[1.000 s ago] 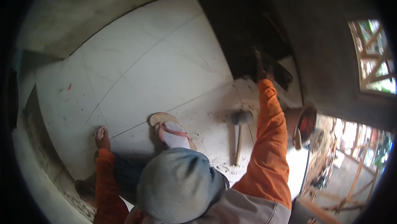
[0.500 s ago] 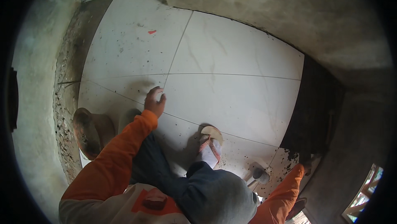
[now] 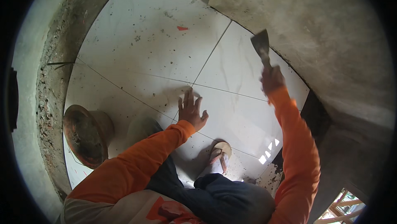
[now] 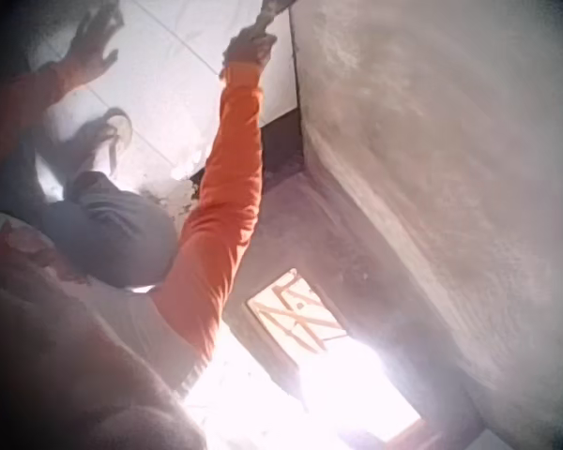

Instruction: The person places a large white tile onto a bed of mortar, aligns it with existing floor tiles, and taps it repeatedly with a rubber mallet. They then use a trowel to move mortar along the edges before lifting the tile up.

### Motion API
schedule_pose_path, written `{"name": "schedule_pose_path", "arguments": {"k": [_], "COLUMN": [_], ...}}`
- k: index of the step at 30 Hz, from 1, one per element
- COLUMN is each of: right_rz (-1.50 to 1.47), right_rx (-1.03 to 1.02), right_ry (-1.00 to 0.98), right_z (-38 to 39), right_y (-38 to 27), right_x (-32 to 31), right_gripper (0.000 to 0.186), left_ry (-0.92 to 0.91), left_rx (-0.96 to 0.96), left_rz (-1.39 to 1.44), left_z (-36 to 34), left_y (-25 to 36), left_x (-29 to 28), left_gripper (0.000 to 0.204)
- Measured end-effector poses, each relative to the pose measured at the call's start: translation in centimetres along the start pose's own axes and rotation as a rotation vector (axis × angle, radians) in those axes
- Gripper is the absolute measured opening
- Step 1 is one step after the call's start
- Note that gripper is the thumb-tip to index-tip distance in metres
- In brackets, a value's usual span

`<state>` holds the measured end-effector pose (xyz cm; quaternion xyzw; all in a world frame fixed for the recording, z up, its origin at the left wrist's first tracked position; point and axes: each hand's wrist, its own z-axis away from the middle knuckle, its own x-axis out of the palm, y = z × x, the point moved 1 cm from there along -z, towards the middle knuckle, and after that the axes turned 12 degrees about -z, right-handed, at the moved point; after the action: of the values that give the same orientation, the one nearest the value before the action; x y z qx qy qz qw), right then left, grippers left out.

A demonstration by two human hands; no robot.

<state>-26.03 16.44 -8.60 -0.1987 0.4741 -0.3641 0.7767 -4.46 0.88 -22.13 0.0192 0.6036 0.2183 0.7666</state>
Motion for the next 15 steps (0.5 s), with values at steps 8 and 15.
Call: {"name": "schedule_pose_path", "arguments": {"k": [8,15], "right_rz": [0.042,-0.170], "right_rx": [0.091,0.405], "right_ry": [0.185,0.201], "right_z": [-8.6,-5.6], "right_y": [-4.1,-9.0], "right_x": [15.8,17.2], "right_gripper": [0.030,0.037], "left_ry": [-0.088,-0.117], "left_rx": [-0.031,-0.028], "left_rz": [0.173,0.188], "left_z": [-1.1,-0.7], "left_y": [0.7,0.2], "left_x": [-1.3,-1.9], "left_gripper": [0.054,0.057]}}
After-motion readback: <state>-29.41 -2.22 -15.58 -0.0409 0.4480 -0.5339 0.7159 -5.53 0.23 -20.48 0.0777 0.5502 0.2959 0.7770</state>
